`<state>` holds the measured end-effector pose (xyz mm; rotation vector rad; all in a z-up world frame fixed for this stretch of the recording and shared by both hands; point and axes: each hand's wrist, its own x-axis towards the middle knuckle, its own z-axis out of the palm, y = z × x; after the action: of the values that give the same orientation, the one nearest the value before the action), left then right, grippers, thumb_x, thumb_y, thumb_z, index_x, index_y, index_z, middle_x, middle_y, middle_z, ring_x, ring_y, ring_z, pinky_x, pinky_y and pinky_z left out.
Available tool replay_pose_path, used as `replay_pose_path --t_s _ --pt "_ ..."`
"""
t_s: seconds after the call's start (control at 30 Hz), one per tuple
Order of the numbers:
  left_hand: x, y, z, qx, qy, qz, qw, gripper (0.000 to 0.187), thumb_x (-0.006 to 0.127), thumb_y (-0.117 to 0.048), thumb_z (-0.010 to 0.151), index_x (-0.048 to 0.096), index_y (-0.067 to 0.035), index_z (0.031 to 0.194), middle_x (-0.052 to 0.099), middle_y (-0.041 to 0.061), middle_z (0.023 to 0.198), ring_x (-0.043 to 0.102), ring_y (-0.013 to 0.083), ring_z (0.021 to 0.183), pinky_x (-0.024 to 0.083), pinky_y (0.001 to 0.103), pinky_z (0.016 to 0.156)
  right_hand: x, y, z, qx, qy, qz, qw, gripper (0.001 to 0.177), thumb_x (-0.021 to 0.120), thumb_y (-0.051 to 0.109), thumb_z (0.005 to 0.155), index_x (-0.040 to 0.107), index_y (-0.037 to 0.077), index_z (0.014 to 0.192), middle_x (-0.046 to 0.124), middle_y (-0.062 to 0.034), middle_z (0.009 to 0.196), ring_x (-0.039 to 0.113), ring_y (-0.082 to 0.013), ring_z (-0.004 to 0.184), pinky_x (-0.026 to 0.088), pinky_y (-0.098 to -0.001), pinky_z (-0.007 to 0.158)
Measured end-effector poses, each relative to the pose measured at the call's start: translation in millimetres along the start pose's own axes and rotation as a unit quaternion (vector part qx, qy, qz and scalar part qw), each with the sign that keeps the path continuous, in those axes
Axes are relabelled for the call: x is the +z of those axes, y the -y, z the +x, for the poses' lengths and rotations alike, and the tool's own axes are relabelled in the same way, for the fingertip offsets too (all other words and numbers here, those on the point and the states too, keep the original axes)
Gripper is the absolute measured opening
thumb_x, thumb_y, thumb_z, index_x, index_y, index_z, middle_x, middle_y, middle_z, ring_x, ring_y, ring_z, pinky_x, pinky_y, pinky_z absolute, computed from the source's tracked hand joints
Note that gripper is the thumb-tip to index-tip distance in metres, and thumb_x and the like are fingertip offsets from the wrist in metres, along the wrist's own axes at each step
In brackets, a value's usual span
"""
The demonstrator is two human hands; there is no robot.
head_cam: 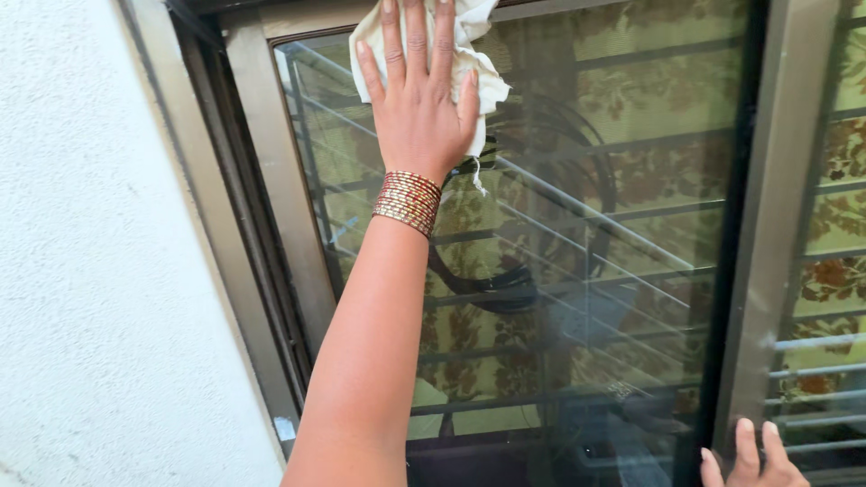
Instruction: The person wipes a glass window pane using a white cloth. They systematically clean the surface, moving the cloth in circular and vertical motions to remove dirt and smudges. The person uses both hands to hold the cloth and apply pressure to the glass.
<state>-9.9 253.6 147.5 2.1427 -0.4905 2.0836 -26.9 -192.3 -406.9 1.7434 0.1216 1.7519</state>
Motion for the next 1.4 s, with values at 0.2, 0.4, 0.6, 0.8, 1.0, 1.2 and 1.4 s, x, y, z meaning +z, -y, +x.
replay_pose_path --t_s 0.2,0.4,0.6,0.8,1.0,1.2,1.4 --pt "-7 29 -10 -0.078 0.005 0.023 0.997 0.070 0.045 -0.050 0.109 0.019 -0.022 0.167 0.013 0.010 0.174 0.007 0.0318 0.162 0.005 0.059 0.131 -7 27 -4 0.272 0.065 0.060 0.958 0.073 0.077 0.037 0.084 0.054 0.004 0.145 0.055 -0.0269 0.138 0.059 -0.0429 0.111 0.050 -0.0462 0.095" --pt "-14 50 -15 -0.127 0.019 0.048 0.991 0.069 0.042 -0.049 0.110 0.020 -0.018 0.168 0.011 0.013 0.174 0.006 0.0336 0.162 0.001 0.061 0.130 -8 34 -6 0.307 0.074 0.028 0.948 0.075 0.082 0.038 0.083 0.057 0.006 0.147 0.055 -0.0251 0.139 0.057 -0.0389 0.106 0.049 -0.0462 0.094" --pt "-18 69 -13 -0.127 0.012 0.076 0.989 0.067 0.036 -0.049 0.116 0.020 -0.009 0.168 0.012 0.022 0.173 0.004 0.0383 0.160 0.000 0.061 0.129 -11 35 -9 0.296 0.118 0.016 0.948 0.073 0.075 0.039 0.094 0.051 0.004 0.152 0.048 -0.0226 0.149 0.054 -0.0329 0.112 0.047 -0.0404 0.101" --pt "-20 84 -15 -0.152 0.038 0.083 0.984 0.068 0.033 -0.051 0.115 0.018 -0.010 0.167 0.012 0.021 0.172 0.005 0.0384 0.159 0.000 0.061 0.128 -11 29 -18 0.279 0.233 -0.019 0.931 0.087 0.085 0.042 0.080 0.054 0.005 0.153 0.049 -0.0227 0.141 0.057 -0.0359 0.114 0.049 -0.0421 0.098" --pt "-18 96 -31 -0.147 0.027 0.116 0.982 0.069 0.036 -0.050 0.117 0.018 -0.006 0.168 0.013 0.023 0.172 0.008 0.0394 0.160 0.005 0.059 0.131 -9 46 -22 0.345 0.067 0.133 0.927 0.080 0.082 0.026 0.091 0.042 0.008 0.158 0.039 -0.0254 0.155 0.049 -0.0402 0.128 0.044 -0.0470 0.111" --pt "-5 111 -62 -0.109 -0.027 0.122 0.986 0.069 0.042 -0.046 0.117 0.018 -0.007 0.168 0.014 0.022 0.173 0.012 0.0392 0.163 0.016 0.055 0.135 -6 52 -23 0.370 0.073 0.168 0.911 0.088 0.081 0.016 0.091 0.031 0.007 0.163 0.035 -0.0298 0.155 0.046 -0.0432 0.138 0.040 -0.0495 0.114" --pt "10 122 -86 -0.055 -0.100 0.097 0.989 0.064 0.041 -0.040 0.117 0.013 -0.011 0.167 0.010 0.019 0.172 0.011 0.0352 0.162 0.020 0.052 0.134 -2 54 -23 0.383 0.091 0.184 0.901 0.095 0.081 0.012 0.088 0.027 0.010 0.166 0.038 -0.0304 0.149 0.048 -0.0444 0.132 0.042 -0.0521 0.111"
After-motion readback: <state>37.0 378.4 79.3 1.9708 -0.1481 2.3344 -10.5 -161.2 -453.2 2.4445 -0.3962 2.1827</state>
